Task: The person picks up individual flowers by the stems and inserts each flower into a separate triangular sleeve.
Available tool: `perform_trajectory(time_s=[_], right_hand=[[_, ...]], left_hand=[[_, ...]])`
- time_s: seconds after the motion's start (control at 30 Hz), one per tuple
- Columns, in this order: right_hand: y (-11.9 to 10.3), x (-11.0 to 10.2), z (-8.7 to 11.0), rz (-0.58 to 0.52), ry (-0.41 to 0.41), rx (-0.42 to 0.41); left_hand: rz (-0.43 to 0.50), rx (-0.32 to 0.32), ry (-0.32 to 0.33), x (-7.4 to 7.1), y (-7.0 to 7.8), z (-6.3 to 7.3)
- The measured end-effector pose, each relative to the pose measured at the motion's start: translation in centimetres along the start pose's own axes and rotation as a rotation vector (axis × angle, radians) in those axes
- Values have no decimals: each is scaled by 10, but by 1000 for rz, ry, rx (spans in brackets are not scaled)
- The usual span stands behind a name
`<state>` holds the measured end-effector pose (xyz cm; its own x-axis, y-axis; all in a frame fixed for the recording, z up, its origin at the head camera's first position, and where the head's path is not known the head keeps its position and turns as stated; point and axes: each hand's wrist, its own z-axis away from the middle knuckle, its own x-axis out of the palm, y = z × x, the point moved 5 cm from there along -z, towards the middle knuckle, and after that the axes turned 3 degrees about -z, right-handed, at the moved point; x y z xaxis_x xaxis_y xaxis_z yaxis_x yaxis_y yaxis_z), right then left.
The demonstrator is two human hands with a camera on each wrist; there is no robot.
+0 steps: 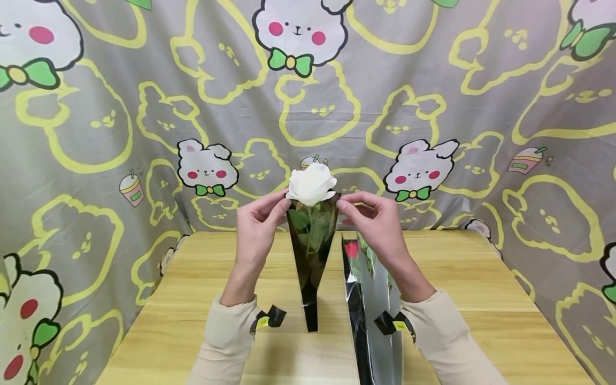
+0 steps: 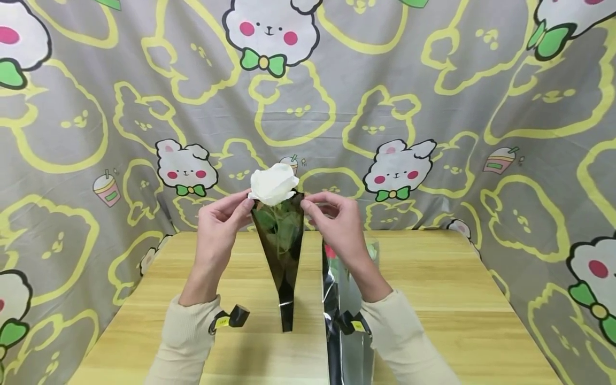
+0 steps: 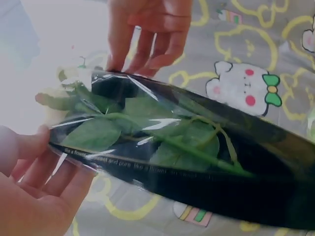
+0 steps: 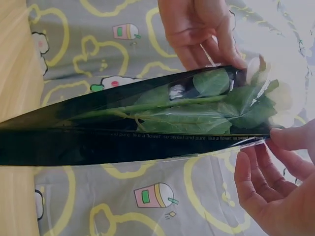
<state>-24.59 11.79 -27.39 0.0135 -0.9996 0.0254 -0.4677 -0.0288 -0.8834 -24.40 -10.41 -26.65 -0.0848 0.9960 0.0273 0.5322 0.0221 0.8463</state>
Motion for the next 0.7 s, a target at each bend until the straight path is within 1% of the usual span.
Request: perform_trajectory(time_s=[0.1, 0.2, 0.3, 0.37, 0.5, 0.6, 0.7], right_hand=[[1, 0, 0, 1, 3, -2], [2, -1, 1, -13, 35, 0], [4, -1, 2, -13, 36, 4], [4, 0, 3, 3, 17, 5], [4, -1, 4, 26, 9, -7], [2, 0, 5, 61, -3, -15], [2, 1, 5, 101, -18, -22]], left_hand=[[82, -88, -12, 3, -6, 1], [196, -177, 0, 5, -14, 3], [277, -228, 28, 4, -19, 4], [304, -236, 30, 3, -20, 4], [361, -213, 36, 2, -17, 4], [342, -179, 15, 5, -13, 5], [312, -151, 20, 7, -10, 5]])
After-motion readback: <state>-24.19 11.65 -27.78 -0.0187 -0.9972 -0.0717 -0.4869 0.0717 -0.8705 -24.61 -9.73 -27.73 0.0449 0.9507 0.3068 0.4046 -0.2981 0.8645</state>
